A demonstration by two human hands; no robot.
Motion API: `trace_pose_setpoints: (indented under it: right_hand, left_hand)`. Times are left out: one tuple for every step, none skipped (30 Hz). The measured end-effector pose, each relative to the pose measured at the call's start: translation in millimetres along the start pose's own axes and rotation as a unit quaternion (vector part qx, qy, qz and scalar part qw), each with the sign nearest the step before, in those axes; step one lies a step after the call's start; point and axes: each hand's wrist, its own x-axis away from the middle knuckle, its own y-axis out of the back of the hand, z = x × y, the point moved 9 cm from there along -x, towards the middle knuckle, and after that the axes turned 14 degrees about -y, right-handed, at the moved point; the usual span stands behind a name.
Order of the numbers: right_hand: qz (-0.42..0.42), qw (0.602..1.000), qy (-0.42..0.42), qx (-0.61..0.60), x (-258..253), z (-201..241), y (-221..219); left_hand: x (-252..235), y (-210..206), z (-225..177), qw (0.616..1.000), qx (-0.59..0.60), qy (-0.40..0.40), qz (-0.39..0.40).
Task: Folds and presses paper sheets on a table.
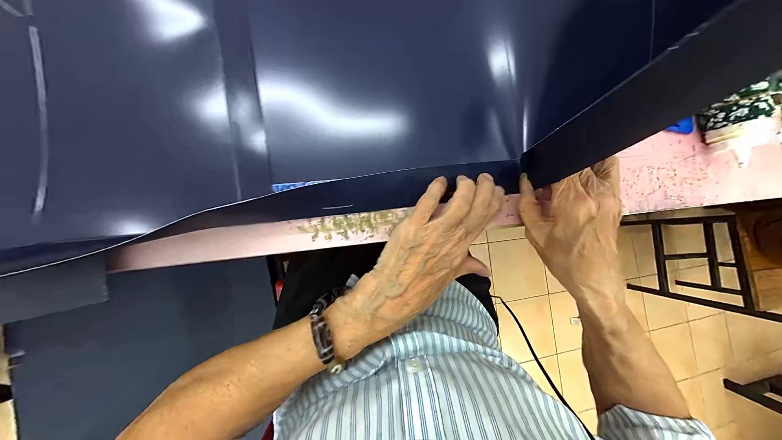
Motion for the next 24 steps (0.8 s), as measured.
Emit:
trace_pose_setpoints:
  right_hand:
    - [0.006,1.000,0.013,0.026,0,5,-1]
    - [0.013,0.998,0.024,0.049,-1,10,-1]
    - [0.017,0.997,0.034,0.073,-1,15,-2]
    - [0.022,0.994,0.045,0.101,-1,21,-4]
    - [0.033,0.988,0.058,0.137,0,27,-7]
    - [0.041,0.981,0.076,0.174,1,34,-9]
    - [0.051,0.971,0.095,0.212,4,41,-13]
    - [0.062,0.960,0.111,0.251,9,47,-18]
    - [0.062,0.948,0.127,0.287,13,50,-22]
    - [0.054,0.938,0.138,0.313,16,53,-26]
    - [0.046,0.930,0.145,0.335,18,54,-28]
    - [0.041,0.924,0.150,0.349,20,54,-31]
    - [0.039,0.921,0.152,0.358,21,55,-32]
    - [0.040,0.919,0.155,0.360,22,55,-33]
    - [0.045,0.919,0.161,0.356,22,55,-33]
    - [0.054,0.921,0.171,0.345,21,54,-33]
    - [0.069,0.924,0.181,0.329,20,54,-32]
    - [0.093,0.927,0.190,0.309,19,53,-30]
    - [0.126,0.931,0.196,0.281,17,51,-28]
    - [0.164,0.934,0.203,0.242,15,49,-25]
    - [0.192,0.938,0.215,0.192,11,48,-20]
    - [0.211,0.940,0.228,0.139,6,46,-16]
    - [0.212,0.941,0.242,0.105,1,43,-12]
    - [0.201,0.945,0.248,0.077,-4,44,-9]
  left_hand:
    - [20,4,3,1.000,-0.006,0.015,-0.001]
    - [42,11,8,0.999,-0.021,0.039,-0.001]
    - [66,20,17,0.997,-0.039,0.070,-0.001]
    - [88,29,28,0.993,-0.052,0.101,0.006]
    - [107,37,39,0.990,-0.059,0.126,0.013]
    - [121,42,48,0.988,-0.055,0.146,0.017]
    - [131,45,55,0.986,-0.036,0.161,0.014]
    - [136,46,60,0.985,-0.009,0.174,0.007]
    - [137,48,67,0.982,0.025,0.189,-0.011]
    - [137,51,75,0.975,0.065,0.207,-0.046]
    - [139,55,84,0.963,0.116,0.226,-0.095]
    - [141,59,93,0.946,0.164,0.244,-0.138]
    - [143,64,99,0.929,0.197,0.266,-0.166]
    - [144,68,106,0.911,0.221,0.292,-0.191]
    - [144,71,112,0.894,0.237,0.317,-0.211]
    - [141,73,119,0.883,0.240,0.337,-0.222]
    - [137,74,127,0.878,0.231,0.354,-0.226]
    - [133,73,133,0.876,0.223,0.368,-0.218]
    - [131,72,138,0.876,0.219,0.377,-0.206]
    - [129,70,142,0.875,0.225,0.380,-0.198]
    - [128,68,144,0.874,0.240,0.375,-0.197]
    - [127,68,146,0.871,0.262,0.365,-0.198]
    - [127,67,147,0.867,0.284,0.355,-0.204]
    - [128,67,148,0.862,0.300,0.349,-0.214]
